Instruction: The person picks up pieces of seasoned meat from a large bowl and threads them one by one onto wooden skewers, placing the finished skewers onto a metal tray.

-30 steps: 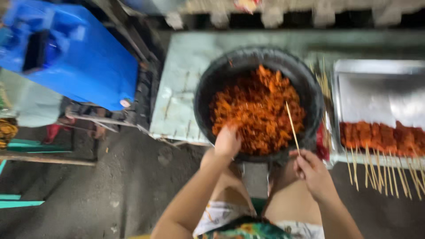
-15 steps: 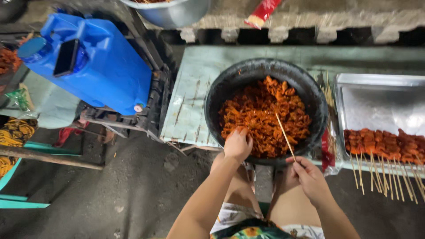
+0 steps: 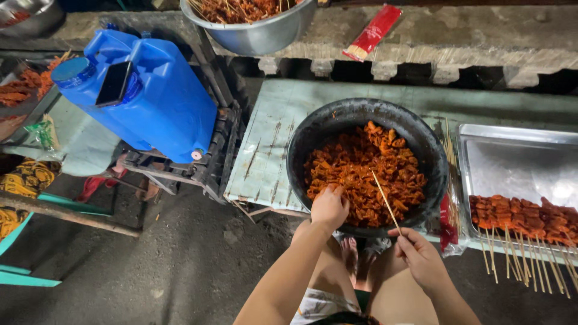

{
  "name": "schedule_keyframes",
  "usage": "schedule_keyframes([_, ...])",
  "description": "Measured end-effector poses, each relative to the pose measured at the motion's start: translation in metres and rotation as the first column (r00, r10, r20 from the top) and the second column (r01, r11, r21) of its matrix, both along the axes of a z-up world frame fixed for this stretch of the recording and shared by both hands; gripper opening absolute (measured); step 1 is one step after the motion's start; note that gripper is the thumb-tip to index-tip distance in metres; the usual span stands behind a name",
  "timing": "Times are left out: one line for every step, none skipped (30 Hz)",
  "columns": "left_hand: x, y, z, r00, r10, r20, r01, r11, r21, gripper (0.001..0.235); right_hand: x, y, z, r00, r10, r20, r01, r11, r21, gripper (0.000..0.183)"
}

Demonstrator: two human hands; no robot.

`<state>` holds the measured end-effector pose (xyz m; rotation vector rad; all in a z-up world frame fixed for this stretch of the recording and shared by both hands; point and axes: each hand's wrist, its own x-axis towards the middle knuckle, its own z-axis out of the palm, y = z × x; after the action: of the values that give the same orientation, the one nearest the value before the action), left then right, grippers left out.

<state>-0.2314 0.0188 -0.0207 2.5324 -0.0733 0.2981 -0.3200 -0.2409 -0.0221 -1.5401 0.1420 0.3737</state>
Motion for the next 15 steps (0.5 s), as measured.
schedule_keyframes([0.004, 0.001, 0.0, 1.0, -0.016, 0.006, 0.016, 1.0, 0.013, 0.026, 0.004, 0.0, 0.0, 1.0, -0.002, 0.007, 0.002, 1.0, 0.016, 0.027])
schedule_keyframes([0.003, 0.002, -0.002, 0.999, -0.033, 0.005, 0.033, 0.999, 0.025, 0.026, 0.003, 0.0, -0.001, 1.0, -0.005, 0.007, 0.004, 0.999, 0.032, 0.027])
schedule_keyframes([0.001, 0.002, -0.005, 0.999, -0.05, 0.003, 0.05, 0.998, 0.037, 0.026, 0.002, 0.0, -0.002, 1.0, -0.008, 0.007, 0.007, 0.999, 0.048, 0.027])
schedule_keyframes([-0.002, 0.002, -0.008, 0.999, -0.044, 0.006, 0.044, 0.999, 0.026, 0.026, -0.001, -0.001, -0.002, 1.0, -0.026, 0.008, 0.026, 1.0, 0.015, 0.027])
schedule_keyframes([-0.007, 0.001, -0.01, 0.999, -0.038, 0.008, 0.038, 0.999, 0.015, 0.027, -0.005, -0.001, -0.001, 0.999, -0.044, 0.009, 0.044, 0.999, -0.018, 0.027])
schedule_keyframes([-0.001, 0.002, -0.01, 0.999, -0.029, 0.027, 0.029, 1.0, 0.006, 0.028, 0.001, 0.001, 0.001, 0.998, -0.059, 0.027, 0.06, 0.997, -0.049, 0.027])
schedule_keyframes([0.008, 0.003, -0.01, 1.0, -0.017, 0.012, 0.017, 1.0, 0.022, 0.031, 0.009, 0.002, 0.003, 0.996, -0.067, 0.058, 0.073, 0.992, -0.105, 0.027])
schedule_keyframes([0.01, 0.002, -0.011, 1.0, -0.007, -0.021, 0.008, 0.999, 0.031, 0.035, 0.013, 0.0, 0.006, 0.995, -0.076, 0.07, 0.087, 0.982, -0.168, 0.028])
schedule_keyframes([0.016, 0.001, -0.013, 0.999, 0.003, -0.054, -0.001, 0.999, 0.041, 0.039, 0.019, -0.002, 0.008, 0.993, -0.084, 0.083, 0.101, 0.968, -0.231, 0.028])
schedule_keyframes([0.009, 0.0, -0.018, 1.0, 0.001, 0.025, -0.003, 0.997, 0.074, 0.039, 0.007, -0.006, 0.008, 0.989, -0.088, 0.119, 0.11, 0.975, -0.194, 0.027])
schedule_keyframes([0.005, 0.0, -0.022, 0.995, -0.005, 0.104, -0.006, 0.994, 0.107, 0.038, 0.007, -0.008, 0.009, 0.983, -0.095, 0.155, 0.12, 0.98, -0.156, 0.026])
schedule_keyframes([0.001, 0.001, -0.024, 0.995, 0.002, 0.096, -0.007, 0.999, 0.05, 0.037, 0.009, -0.009, 0.012, 0.975, -0.103, 0.199, 0.129, 0.985, -0.118, 0.025])
schedule_keyframes([-0.006, 0.003, -0.023, 0.996, 0.01, 0.087, -0.01, 1.0, -0.007, 0.035, -0.003, -0.008, 0.016, 0.981, -0.122, 0.153, 0.134, 0.989, -0.071, 0.025])
schedule_keyframes([0.002, 0.003, -0.019, 0.994, 0.019, 0.107, -0.012, 0.998, -0.065, 0.034, 0.002, -0.008, 0.022, 0.981, -0.14, 0.135, 0.144, 0.989, -0.02, 0.026])
schedule_keyframes([0.008, 0.003, -0.014, 0.993, 0.035, 0.111, -0.022, 0.993, -0.113, 0.032, 0.007, -0.008, 0.027, 0.981, -0.158, 0.117, 0.156, 0.987, 0.031, 0.026])
